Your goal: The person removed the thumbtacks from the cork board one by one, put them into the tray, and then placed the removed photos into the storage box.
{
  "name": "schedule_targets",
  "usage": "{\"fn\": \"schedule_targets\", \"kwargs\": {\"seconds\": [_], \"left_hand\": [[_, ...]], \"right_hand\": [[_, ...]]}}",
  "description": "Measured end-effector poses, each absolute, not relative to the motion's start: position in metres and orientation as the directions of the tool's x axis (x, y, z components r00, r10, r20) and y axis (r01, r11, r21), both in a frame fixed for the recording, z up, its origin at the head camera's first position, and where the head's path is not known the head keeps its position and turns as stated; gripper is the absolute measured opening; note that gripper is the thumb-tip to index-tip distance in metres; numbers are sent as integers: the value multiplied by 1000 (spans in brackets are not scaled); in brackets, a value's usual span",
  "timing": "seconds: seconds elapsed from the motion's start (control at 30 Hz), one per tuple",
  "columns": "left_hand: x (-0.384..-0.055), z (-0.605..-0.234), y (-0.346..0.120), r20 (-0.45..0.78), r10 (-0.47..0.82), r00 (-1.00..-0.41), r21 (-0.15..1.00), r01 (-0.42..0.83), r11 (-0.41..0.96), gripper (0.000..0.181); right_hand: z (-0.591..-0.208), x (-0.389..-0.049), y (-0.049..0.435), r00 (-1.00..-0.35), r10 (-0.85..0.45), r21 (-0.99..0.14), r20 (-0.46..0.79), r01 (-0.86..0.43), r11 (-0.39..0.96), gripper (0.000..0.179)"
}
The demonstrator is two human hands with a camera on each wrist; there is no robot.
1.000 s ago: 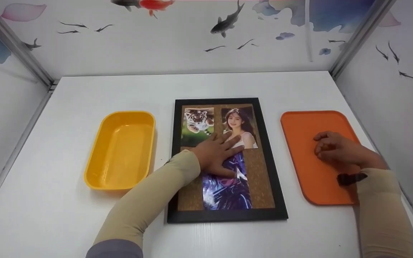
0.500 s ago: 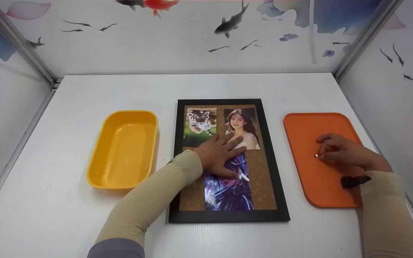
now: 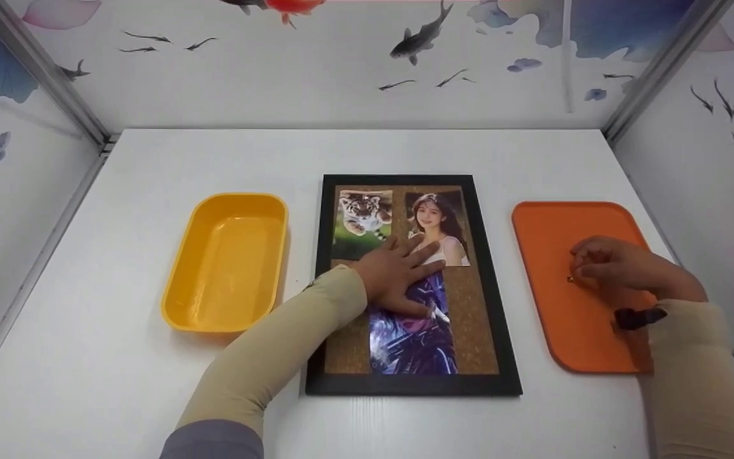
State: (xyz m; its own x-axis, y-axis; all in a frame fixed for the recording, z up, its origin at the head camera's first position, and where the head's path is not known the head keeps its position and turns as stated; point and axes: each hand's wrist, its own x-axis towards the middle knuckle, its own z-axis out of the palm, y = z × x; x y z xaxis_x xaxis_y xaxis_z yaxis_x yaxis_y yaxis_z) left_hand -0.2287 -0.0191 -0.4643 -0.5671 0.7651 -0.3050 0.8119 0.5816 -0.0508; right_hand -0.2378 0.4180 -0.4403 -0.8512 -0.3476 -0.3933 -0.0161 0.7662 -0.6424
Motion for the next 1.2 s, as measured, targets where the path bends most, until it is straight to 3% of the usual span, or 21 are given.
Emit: {"fn": "schedule_targets", "kwargs": {"seconds": [0.2,0.7,1.2], "left_hand": [[-230,-465,-18,-310,763,-567,-64,813,578,96],[-228,-462,-20,-290,772,-566,-35,812,582,95],[-228,-463,-20,-286,774,-564,-36,814,580,96]], "right_hand": [[-434,-239,415,-852,-341,-627,-398,-19,779,18],[-406,-246,385,-864,-375,-586,-336,-120,802,39],[-402,-254,359,-857,-412,-540,-310,-198,818,50]]}}
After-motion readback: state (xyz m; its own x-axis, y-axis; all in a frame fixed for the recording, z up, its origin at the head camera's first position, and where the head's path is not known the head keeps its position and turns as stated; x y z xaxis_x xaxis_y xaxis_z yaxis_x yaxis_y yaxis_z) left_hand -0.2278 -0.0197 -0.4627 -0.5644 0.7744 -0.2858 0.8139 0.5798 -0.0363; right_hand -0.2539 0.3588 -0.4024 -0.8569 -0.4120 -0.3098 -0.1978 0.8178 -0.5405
